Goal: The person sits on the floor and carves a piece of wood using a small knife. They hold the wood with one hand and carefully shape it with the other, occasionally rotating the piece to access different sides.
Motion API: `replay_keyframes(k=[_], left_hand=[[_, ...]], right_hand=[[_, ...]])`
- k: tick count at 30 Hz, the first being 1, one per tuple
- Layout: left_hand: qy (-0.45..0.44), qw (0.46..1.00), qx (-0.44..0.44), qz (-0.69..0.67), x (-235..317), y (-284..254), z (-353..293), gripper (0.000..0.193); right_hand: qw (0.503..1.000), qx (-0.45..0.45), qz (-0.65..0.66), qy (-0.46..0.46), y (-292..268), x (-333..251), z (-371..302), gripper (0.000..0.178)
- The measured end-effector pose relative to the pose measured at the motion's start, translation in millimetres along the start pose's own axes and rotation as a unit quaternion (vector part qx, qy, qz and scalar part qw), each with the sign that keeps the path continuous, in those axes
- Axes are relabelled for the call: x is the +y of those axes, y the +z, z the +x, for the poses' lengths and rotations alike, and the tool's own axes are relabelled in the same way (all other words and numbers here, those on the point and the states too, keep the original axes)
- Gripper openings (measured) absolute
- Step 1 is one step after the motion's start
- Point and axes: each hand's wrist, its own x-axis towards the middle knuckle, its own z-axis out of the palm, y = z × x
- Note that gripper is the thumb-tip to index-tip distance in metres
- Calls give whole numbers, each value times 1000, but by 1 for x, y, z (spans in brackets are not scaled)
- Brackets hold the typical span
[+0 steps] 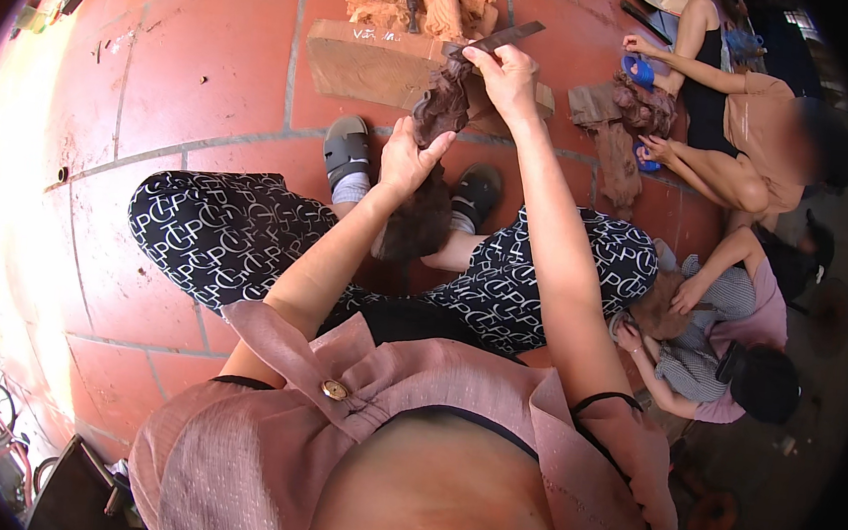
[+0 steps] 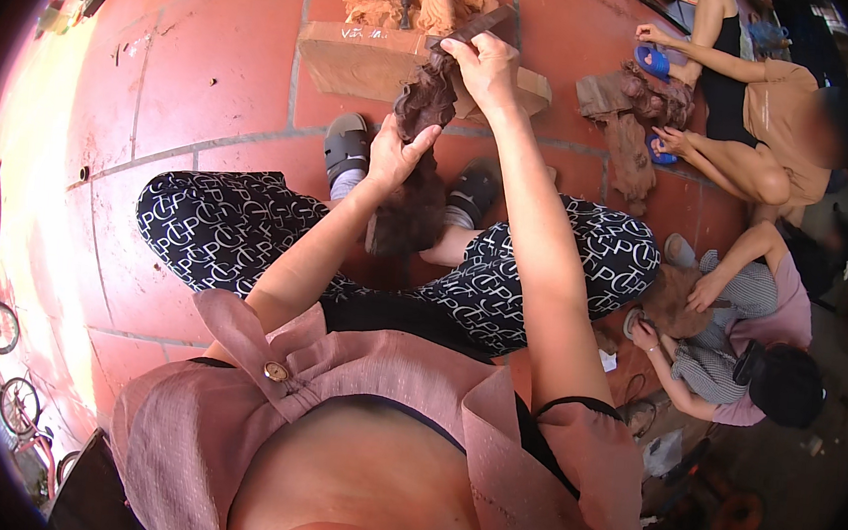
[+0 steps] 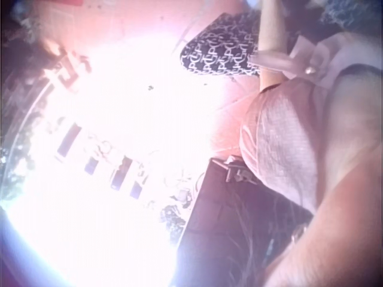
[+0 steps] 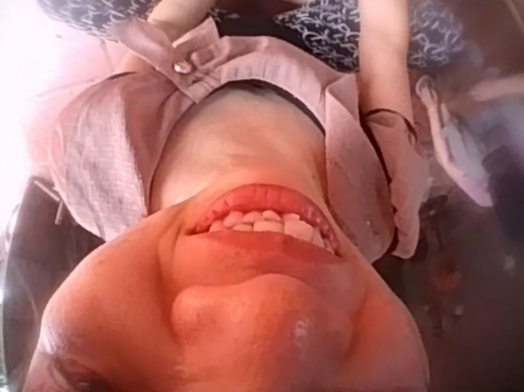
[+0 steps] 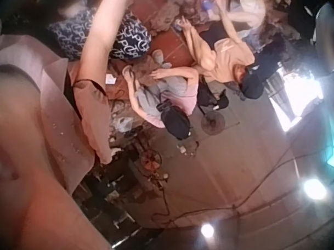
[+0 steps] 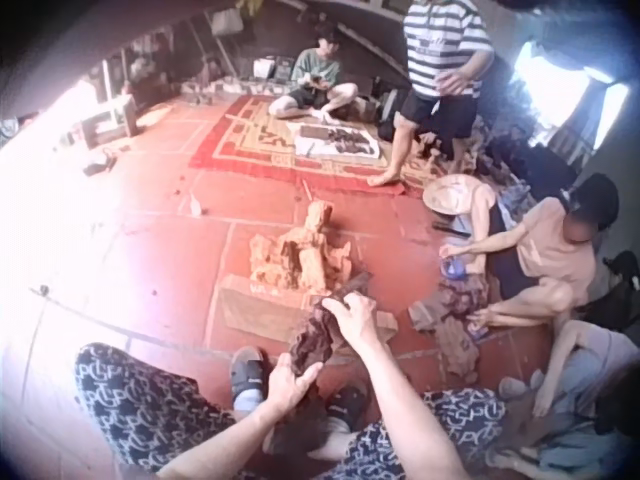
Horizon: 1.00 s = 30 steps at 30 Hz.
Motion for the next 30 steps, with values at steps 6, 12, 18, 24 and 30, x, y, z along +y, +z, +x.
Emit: replay_keyframes(k=[6, 12, 18, 24, 30], left_hand=[[-9, 998, -14, 53, -11, 8, 0, 68], [-8, 999, -6, 34, -10, 7, 0, 66], [19, 1000, -2, 5, -5, 4, 0, 62], [-4, 1000, 8, 21, -10, 8, 2, 58], [5, 1000, -1, 6, -4, 5, 0, 61]], right_hand=[[973, 88, -16, -211, 10, 10, -6, 18], [996, 26, 21, -77, 6, 7, -1, 21], [971, 81, 189, 120, 18, 19, -1, 19], [985, 96, 134, 55, 27, 34, -8, 18], [980, 99, 150, 90, 34, 19, -17, 14]])
